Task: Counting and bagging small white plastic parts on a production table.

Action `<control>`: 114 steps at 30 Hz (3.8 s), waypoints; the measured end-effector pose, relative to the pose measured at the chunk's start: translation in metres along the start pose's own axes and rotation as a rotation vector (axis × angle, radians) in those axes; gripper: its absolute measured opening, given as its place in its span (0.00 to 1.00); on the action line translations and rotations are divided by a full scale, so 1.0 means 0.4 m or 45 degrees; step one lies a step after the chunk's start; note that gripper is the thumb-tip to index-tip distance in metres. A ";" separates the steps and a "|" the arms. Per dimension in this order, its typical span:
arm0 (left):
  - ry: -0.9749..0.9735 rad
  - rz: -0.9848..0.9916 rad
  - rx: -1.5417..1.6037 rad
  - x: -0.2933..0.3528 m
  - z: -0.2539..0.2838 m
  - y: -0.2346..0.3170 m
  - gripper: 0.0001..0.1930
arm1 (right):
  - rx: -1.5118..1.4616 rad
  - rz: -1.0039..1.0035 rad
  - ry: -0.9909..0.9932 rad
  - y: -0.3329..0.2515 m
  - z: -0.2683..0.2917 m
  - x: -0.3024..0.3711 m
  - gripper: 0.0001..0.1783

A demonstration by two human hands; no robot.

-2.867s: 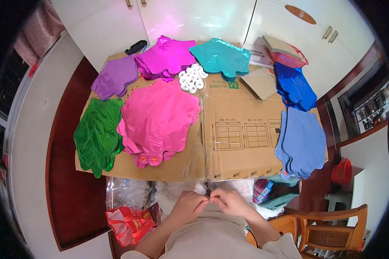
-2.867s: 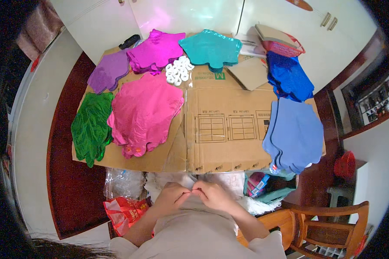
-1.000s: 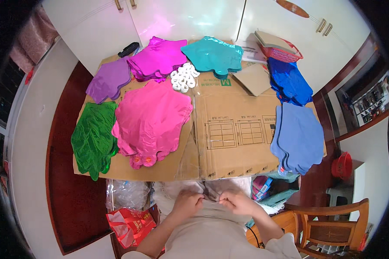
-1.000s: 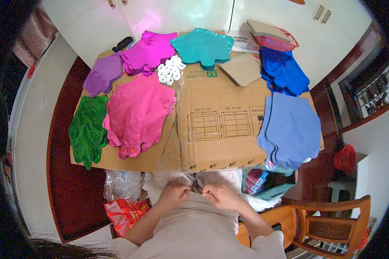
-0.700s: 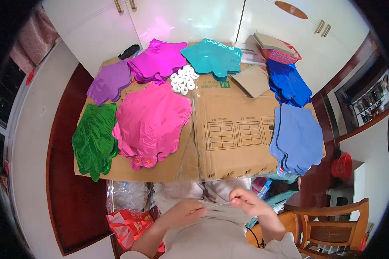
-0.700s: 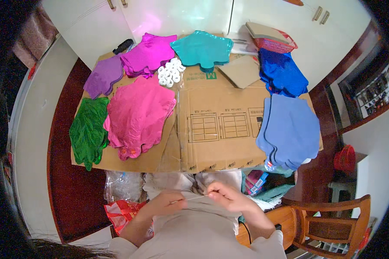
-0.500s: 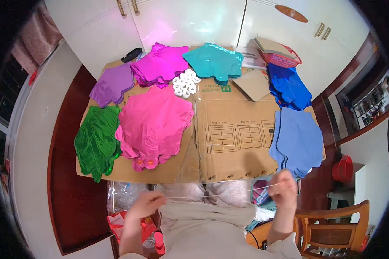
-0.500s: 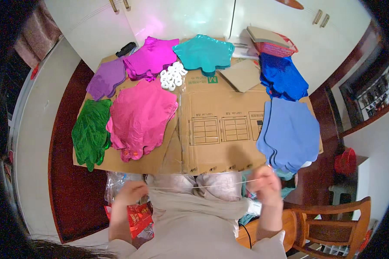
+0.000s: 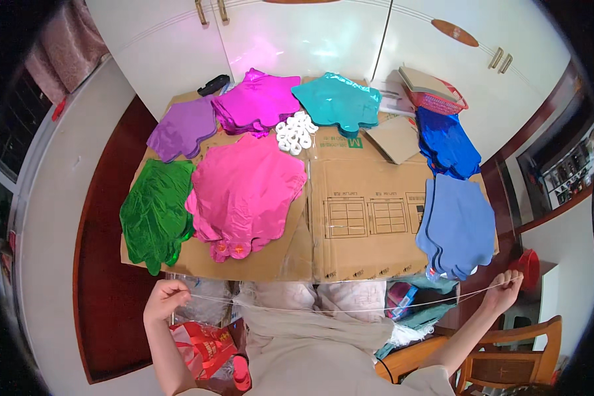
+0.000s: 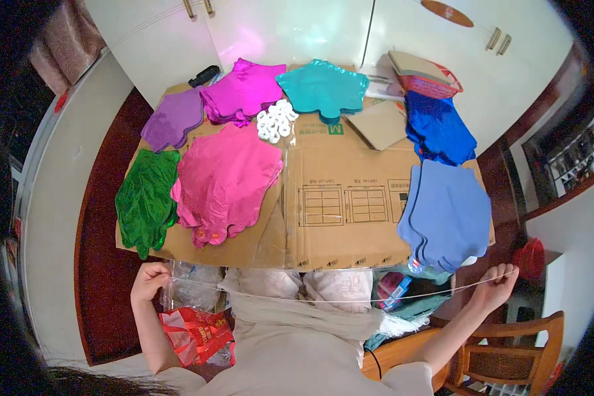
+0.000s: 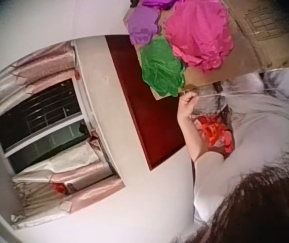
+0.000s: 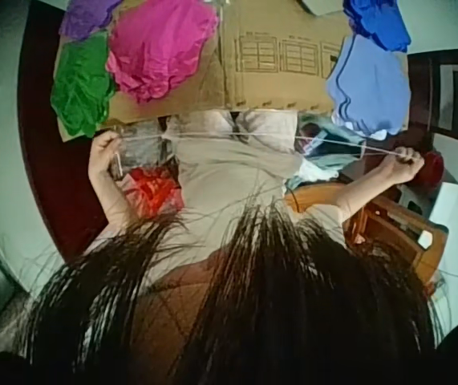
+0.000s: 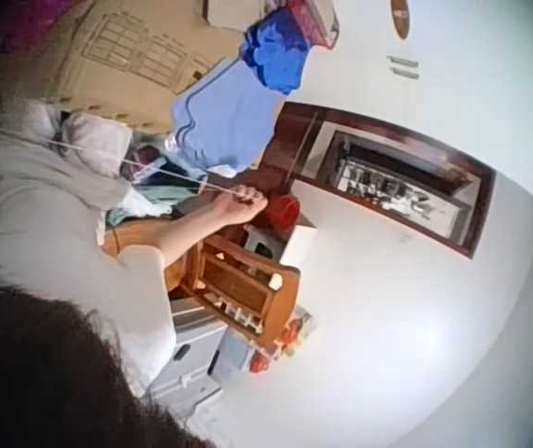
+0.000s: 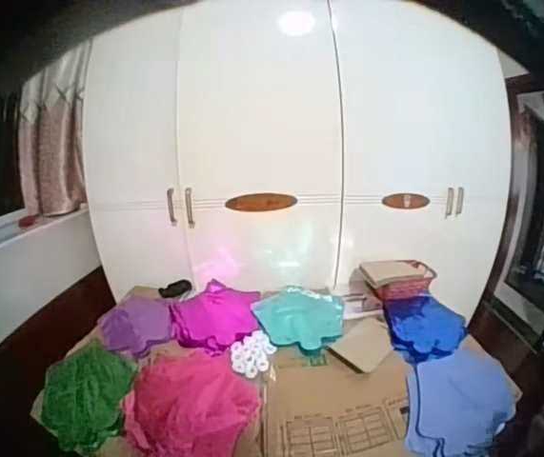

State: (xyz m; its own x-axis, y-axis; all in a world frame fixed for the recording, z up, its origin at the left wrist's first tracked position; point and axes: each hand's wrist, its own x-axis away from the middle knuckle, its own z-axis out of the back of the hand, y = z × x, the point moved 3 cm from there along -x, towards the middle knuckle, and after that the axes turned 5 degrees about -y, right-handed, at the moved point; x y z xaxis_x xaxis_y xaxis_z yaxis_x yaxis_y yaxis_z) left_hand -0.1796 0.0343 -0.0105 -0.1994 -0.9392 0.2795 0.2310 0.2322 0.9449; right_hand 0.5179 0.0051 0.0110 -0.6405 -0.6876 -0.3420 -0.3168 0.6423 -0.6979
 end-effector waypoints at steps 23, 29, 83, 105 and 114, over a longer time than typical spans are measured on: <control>-0.341 -0.710 0.304 -0.125 -0.312 0.549 0.01 | 0.053 -1.326 -1.642 0.288 -0.728 0.355 0.08; -0.387 -0.581 0.611 -0.103 -0.261 0.401 0.07 | 0.072 -1.188 -1.296 0.267 -0.609 0.295 0.08; -0.100 -0.496 -0.840 0.002 -0.332 0.103 0.07 | 0.456 -0.405 -1.755 0.473 -0.641 0.648 0.03; -0.025 0.004 -0.407 0.033 -0.267 -0.061 0.06 | 0.626 -0.391 -1.846 0.583 -0.651 0.733 0.07; 0.190 -0.324 -0.838 0.007 -0.266 -0.050 0.07 | 0.599 -0.355 -1.816 0.590 -0.659 0.752 0.06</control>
State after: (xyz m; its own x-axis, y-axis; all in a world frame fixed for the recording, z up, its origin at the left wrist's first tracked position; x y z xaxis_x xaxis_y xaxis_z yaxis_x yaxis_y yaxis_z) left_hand -0.0836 0.0003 -0.0467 -0.2016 -0.9795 -0.0063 0.7299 -0.1545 0.6659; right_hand 0.0660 0.0393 -0.0907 0.6739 -0.6838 -0.2796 0.1110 0.4679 -0.8768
